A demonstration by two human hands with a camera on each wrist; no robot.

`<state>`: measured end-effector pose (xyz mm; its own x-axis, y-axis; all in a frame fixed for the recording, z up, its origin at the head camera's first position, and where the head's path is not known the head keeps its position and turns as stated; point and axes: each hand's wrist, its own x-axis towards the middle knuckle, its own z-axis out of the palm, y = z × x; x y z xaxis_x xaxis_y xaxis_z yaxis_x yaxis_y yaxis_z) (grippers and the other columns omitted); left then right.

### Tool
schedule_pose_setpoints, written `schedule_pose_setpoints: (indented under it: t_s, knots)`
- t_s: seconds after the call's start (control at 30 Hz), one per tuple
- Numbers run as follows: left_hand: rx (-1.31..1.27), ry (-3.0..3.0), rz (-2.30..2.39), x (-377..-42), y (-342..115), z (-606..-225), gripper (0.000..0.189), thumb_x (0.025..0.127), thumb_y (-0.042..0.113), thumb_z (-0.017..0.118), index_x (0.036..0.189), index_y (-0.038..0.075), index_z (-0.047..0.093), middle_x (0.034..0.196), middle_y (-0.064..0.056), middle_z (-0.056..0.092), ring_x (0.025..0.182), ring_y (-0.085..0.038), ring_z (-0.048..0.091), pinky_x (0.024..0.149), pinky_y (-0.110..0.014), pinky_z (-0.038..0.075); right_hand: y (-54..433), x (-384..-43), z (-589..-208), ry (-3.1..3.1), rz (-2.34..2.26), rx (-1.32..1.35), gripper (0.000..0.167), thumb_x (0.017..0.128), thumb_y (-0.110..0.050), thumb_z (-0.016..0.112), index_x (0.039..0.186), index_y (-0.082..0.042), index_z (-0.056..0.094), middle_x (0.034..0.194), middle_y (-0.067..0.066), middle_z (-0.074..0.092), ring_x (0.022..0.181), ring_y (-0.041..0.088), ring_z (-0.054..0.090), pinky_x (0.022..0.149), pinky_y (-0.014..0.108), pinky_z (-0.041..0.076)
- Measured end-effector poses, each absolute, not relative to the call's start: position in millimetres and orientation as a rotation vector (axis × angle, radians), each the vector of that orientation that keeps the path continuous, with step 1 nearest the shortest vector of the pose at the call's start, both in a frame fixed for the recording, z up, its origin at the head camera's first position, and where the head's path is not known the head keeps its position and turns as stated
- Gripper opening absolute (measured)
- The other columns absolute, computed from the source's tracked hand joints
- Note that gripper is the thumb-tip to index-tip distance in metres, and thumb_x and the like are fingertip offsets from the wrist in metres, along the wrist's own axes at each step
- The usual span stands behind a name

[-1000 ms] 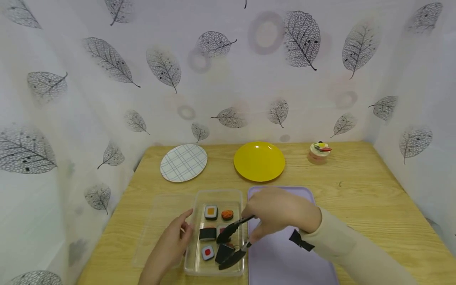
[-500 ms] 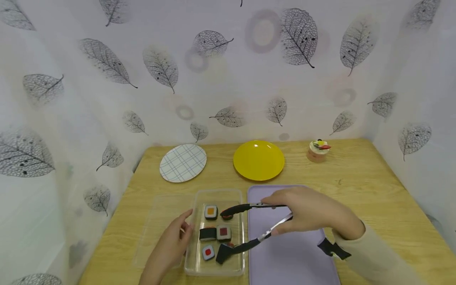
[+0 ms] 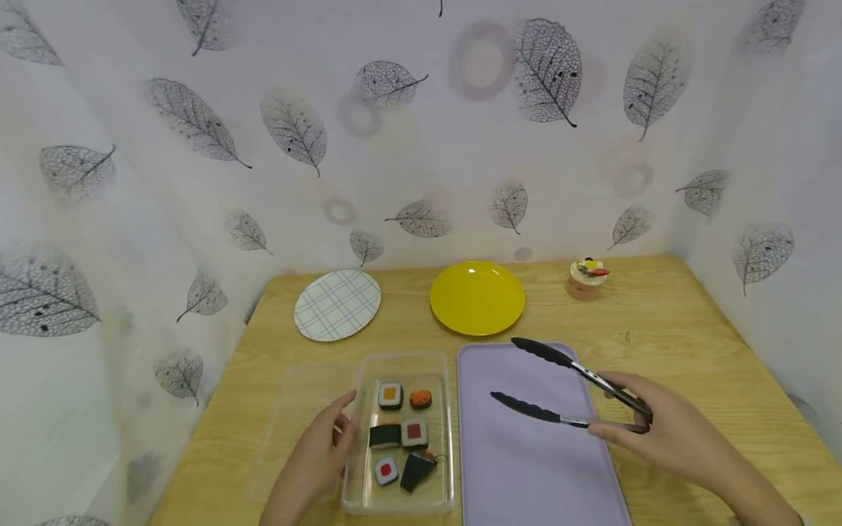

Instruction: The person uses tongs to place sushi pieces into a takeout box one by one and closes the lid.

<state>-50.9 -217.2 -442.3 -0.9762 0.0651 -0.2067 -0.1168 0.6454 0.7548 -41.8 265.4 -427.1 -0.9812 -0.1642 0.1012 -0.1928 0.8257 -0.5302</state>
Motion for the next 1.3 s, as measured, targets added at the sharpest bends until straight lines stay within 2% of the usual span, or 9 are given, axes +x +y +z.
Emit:
schedule_pose_setpoints:
  t_s: [0.2, 0.47, 0.57, 0.7, 0.9, 1.0, 1.1, 1.2, 1.3]
  knots:
    - [-0.048, 2.64, 1.243, -50, -218, -442, 0.051, 0.107, 0.011, 0.06, 0.156, 0.005, 0.047, 0.099, -0.009, 0.063, 0.063, -0.011, 0.056, 0.047, -0.025, 0.053, 293, -17, -444, -3.027, 0.89, -0.105, 0.082, 0.089, -0.05, 0.083, 0.149, -0.007, 0.05, 0.077, 0.002, 0.046, 0.059, 0.005, 0.038, 0.049, 0.023, 0.03]
    - [-0.056, 2.63, 1.245, -50, -217, -440, 0.051, 0.107, 0.012, 0.06, 0.157, 0.005, 0.046, 0.099, -0.01, 0.063, 0.062, -0.01, 0.055, 0.046, -0.025, 0.053, 326, -2, -458, -3.066, 0.886, -0.344, 0.097, 0.098, -0.058, 0.069, 0.159, 0.007, 0.031, 0.134, 0.035, 0.049, 0.091, 0.036, 0.052, 0.063, 0.03, 0.043]
    - [-0.044, 2.627, 1.25, -50, -216, -440, 0.052, 0.107, 0.011, 0.06, 0.157, 0.005, 0.045, 0.1, -0.01, 0.062, 0.062, -0.011, 0.055, 0.046, -0.025, 0.053, 333, 3, -464, -3.026, 0.885, -0.362, 0.097, 0.099, -0.054, 0.068, 0.159, 0.011, 0.028, 0.137, 0.04, 0.046, 0.093, 0.039, 0.052, 0.062, 0.024, 0.042]
    - [-0.046, 2.63, 1.247, -51, -216, -440, 0.051, 0.108, 0.012, 0.059, 0.157, 0.005, 0.046, 0.099, -0.01, 0.063, 0.061, -0.011, 0.055, 0.046, -0.025, 0.053, 340, 9, -473, -2.987, 0.872, -0.339, 0.091, 0.102, -0.046, 0.069, 0.155, 0.017, 0.03, 0.117, 0.034, 0.053, 0.067, 0.018, 0.047, 0.054, 0.019, 0.031]
    - [-0.039, 2.638, 1.24, -51, -216, -441, 0.051, 0.107, 0.011, 0.06, 0.156, 0.005, 0.046, 0.098, -0.009, 0.063, 0.059, -0.01, 0.054, 0.045, -0.025, 0.052, 349, 13, -486, -3.036, 0.861, -0.298, 0.09, 0.107, -0.038, 0.061, 0.151, 0.028, 0.019, 0.122, 0.049, 0.045, 0.054, 0.009, 0.048, 0.058, 0.025, 0.046]
    - [-0.035, 2.633, 1.245, -50, -216, -442, 0.051, 0.107, 0.011, 0.06, 0.156, 0.005, 0.046, 0.098, -0.009, 0.062, 0.059, -0.01, 0.054, 0.045, -0.025, 0.052, 350, 13, -492, -3.076, 0.895, -0.269, 0.088, 0.11, -0.035, 0.056, 0.148, 0.032, 0.014, 0.127, 0.058, 0.038, 0.073, 0.041, 0.063, 0.075, 0.055, 0.059]
    - [-0.036, 2.628, 1.244, -50, -216, -442, 0.051, 0.107, 0.011, 0.06, 0.157, 0.006, 0.046, 0.098, -0.009, 0.062, 0.06, -0.01, 0.054, 0.045, -0.025, 0.052, 348, 15, -497, -3.137, 0.883, -0.266, 0.09, 0.112, -0.037, 0.05, 0.146, 0.034, 0.008, 0.131, 0.064, 0.029, 0.106, 0.071, 0.047, 0.086, 0.086, 0.041]
    - [-0.033, 2.629, 1.239, -50, -216, -441, 0.051, 0.107, 0.011, 0.059, 0.157, 0.005, 0.046, 0.098, -0.009, 0.062, 0.06, -0.01, 0.054, 0.045, -0.025, 0.053, 344, 16, -501, -3.202, 0.857, -0.274, 0.094, 0.113, -0.042, 0.044, 0.146, 0.034, 0.001, 0.134, 0.065, 0.025, 0.119, 0.078, 0.033, 0.09, 0.088, 0.04]
    - [-0.027, 2.637, 1.216, -51, -215, -440, 0.051, 0.108, 0.011, 0.059, 0.157, 0.005, 0.046, 0.098, -0.009, 0.062, 0.06, -0.01, 0.054, 0.046, -0.026, 0.053, 341, 18, -503, -3.269, 0.802, -0.282, 0.098, 0.112, -0.049, 0.042, 0.147, 0.032, -0.001, 0.136, 0.065, 0.024, 0.122, 0.079, 0.035, 0.087, 0.084, 0.046]
